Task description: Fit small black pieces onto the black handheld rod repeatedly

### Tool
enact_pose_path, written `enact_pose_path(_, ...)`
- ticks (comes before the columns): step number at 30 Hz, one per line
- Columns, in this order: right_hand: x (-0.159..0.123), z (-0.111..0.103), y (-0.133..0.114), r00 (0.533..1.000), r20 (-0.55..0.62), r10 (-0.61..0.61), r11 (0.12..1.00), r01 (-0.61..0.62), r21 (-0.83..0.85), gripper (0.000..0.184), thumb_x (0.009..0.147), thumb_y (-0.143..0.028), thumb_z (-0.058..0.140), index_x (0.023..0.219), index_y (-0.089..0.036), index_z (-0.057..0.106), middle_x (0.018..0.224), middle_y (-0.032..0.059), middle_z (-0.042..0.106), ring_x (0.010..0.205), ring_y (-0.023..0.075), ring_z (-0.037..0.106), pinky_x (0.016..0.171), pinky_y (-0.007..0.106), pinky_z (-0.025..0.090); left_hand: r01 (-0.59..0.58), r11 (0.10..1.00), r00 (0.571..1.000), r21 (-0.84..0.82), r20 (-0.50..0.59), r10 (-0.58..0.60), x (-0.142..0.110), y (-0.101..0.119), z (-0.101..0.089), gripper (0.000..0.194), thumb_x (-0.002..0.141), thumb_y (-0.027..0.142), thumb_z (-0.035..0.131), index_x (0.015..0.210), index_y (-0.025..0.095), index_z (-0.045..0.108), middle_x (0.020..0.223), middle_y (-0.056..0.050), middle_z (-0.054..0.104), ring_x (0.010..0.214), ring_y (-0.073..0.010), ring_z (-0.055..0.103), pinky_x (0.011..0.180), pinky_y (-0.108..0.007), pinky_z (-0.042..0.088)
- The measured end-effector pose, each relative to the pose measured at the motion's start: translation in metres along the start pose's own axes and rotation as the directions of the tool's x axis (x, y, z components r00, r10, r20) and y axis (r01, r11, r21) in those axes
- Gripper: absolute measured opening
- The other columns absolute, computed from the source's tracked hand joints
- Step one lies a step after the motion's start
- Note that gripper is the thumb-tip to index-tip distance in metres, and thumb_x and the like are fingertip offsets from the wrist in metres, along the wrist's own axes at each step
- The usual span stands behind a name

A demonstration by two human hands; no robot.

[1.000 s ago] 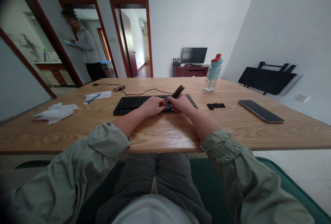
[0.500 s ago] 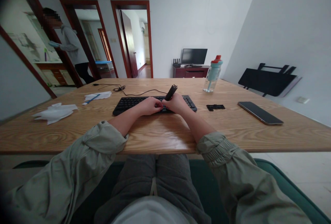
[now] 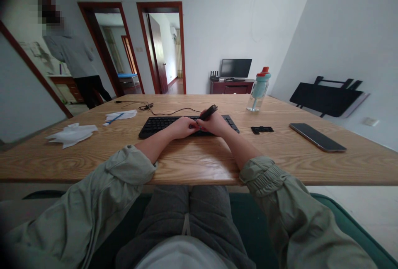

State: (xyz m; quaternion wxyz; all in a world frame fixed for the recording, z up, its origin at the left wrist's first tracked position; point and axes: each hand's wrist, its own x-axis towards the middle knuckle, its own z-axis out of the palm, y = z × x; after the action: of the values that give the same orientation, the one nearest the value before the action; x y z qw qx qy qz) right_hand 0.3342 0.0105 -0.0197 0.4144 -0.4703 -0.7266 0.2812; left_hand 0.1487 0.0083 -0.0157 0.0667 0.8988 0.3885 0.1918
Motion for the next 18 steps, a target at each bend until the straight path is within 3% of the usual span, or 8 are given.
enact_pose_path(4,-0.003,-0.003,-0.006,0.999,0.033,-0.002,1.000,0.001,0.028,0.022,0.073,-0.031,0.072,0.086,-0.022,0.058,0.061,-0.0004,0.063,0.053,0.0161,0.059,0.046,0.026,0.046,-0.040,0.999,0.998,-0.024,0.037,0.041,0.001,-0.008,-0.002,0.028,0.088,0.029,0.053,0.095,0.018,0.078,0.084,-0.003,0.075,0.074,-0.0156,0.063,0.072,-0.025,0.045)
enact_pose_path(7,-0.001,0.000,-0.004,0.997,0.036,0.064,0.994,-0.067,0.089,0.024,0.074,-0.035,0.074,0.088,-0.023,0.057,0.061,0.0010,0.063,0.052,0.0183,0.061,0.046,0.029,0.049,-0.055,0.998,0.998,-0.043,0.024,0.056,0.003,-0.014,0.000,0.026,0.087,0.026,0.056,0.100,0.019,0.078,0.091,-0.003,0.075,0.082,-0.0158,0.064,0.077,-0.025,0.045)
enact_pose_path(11,0.006,0.009,-0.001,0.993,-0.013,0.121,0.988,-0.119,0.099,0.022,0.077,-0.037,0.071,0.087,-0.022,0.057,0.062,0.0033,0.064,0.053,0.0201,0.063,0.046,0.031,0.051,-0.067,0.996,0.998,-0.058,0.003,0.067,0.007,-0.021,0.005,0.023,0.086,0.027,0.060,0.099,0.019,0.078,0.092,-0.005,0.075,0.084,-0.0163,0.065,0.080,-0.025,0.046)
enact_pose_path(18,0.017,0.015,0.009,0.998,-0.067,-0.006,1.000,0.006,-0.009,0.014,0.080,-0.032,0.065,0.084,-0.021,0.058,0.062,0.0013,0.063,0.049,0.0163,0.059,0.047,0.028,0.050,-0.096,0.987,0.995,-0.131,-0.020,0.094,0.008,-0.026,0.009,0.025,0.088,0.033,0.061,0.102,0.022,0.078,0.100,-0.003,0.076,0.094,-0.0169,0.066,0.089,-0.025,0.047)
